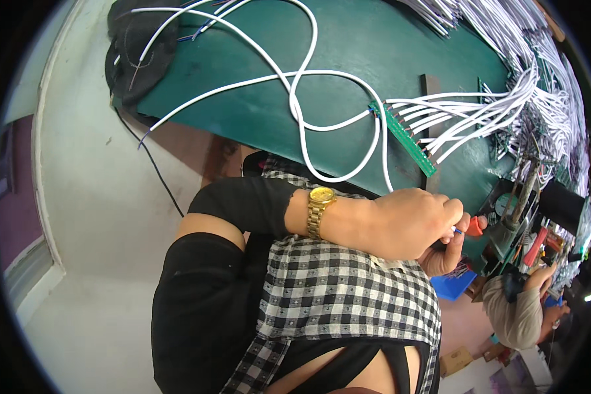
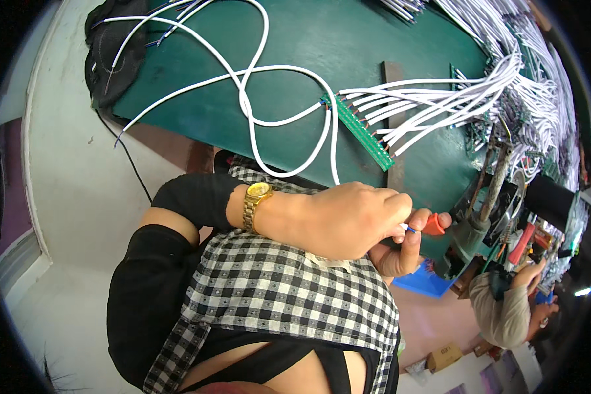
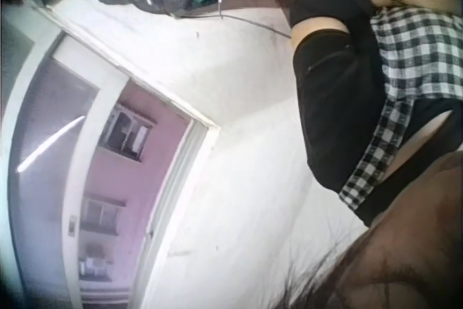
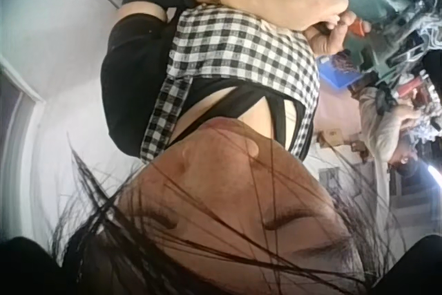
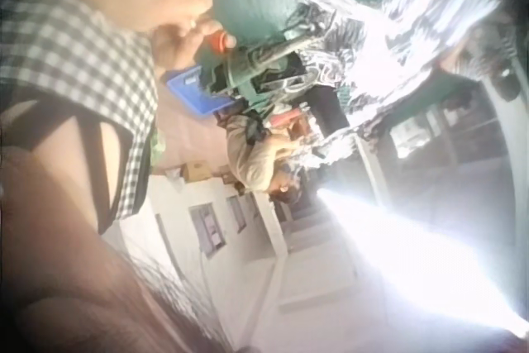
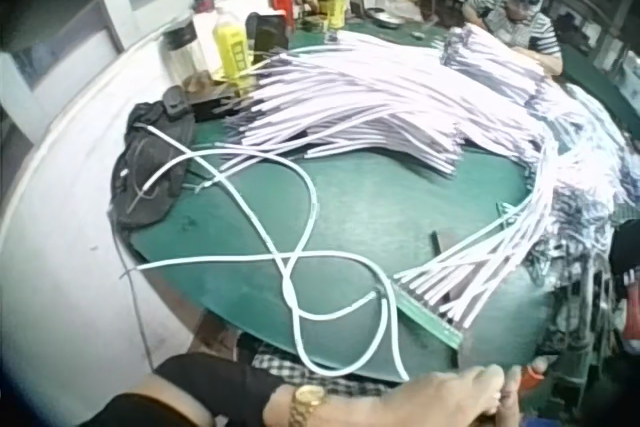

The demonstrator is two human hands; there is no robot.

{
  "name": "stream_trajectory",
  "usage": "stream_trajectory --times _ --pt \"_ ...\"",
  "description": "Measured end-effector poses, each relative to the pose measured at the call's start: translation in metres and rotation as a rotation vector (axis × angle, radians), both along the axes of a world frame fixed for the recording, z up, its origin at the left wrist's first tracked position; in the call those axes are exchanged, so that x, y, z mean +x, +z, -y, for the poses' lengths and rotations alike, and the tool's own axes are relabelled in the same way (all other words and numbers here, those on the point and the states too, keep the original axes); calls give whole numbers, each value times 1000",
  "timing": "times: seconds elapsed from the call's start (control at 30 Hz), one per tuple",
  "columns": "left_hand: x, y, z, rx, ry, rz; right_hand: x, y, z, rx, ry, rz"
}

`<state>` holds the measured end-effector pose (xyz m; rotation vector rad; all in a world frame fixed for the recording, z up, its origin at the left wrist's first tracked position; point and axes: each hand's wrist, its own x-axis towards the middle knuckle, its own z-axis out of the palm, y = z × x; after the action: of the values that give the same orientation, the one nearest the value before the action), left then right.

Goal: The person aligns wires onto a circuit board by hand and solders the wire connections using a soldering iron.

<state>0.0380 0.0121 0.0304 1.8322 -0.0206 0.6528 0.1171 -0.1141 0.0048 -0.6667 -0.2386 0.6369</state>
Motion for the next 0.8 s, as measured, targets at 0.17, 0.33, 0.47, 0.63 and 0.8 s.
stream_trajectory --times 0.17,0.33,0.47,0.63,0.8 --pt "-2 6 -4 83 8 91 -5 9 -4 -24 85 -109" --pt "6 3 -2 190 -40 316 -5 6 -7 -381 141 -687" --pt "-2 7 -5 -340 33 -119 2 7 -11 -135 -2 -18" --pt "-4 7 -4 -387 -36 -279 8 13 -9 -139 28 102" --pt "-3 3 -8 -385 -72 -252 8 15 -14 -176 21 136"
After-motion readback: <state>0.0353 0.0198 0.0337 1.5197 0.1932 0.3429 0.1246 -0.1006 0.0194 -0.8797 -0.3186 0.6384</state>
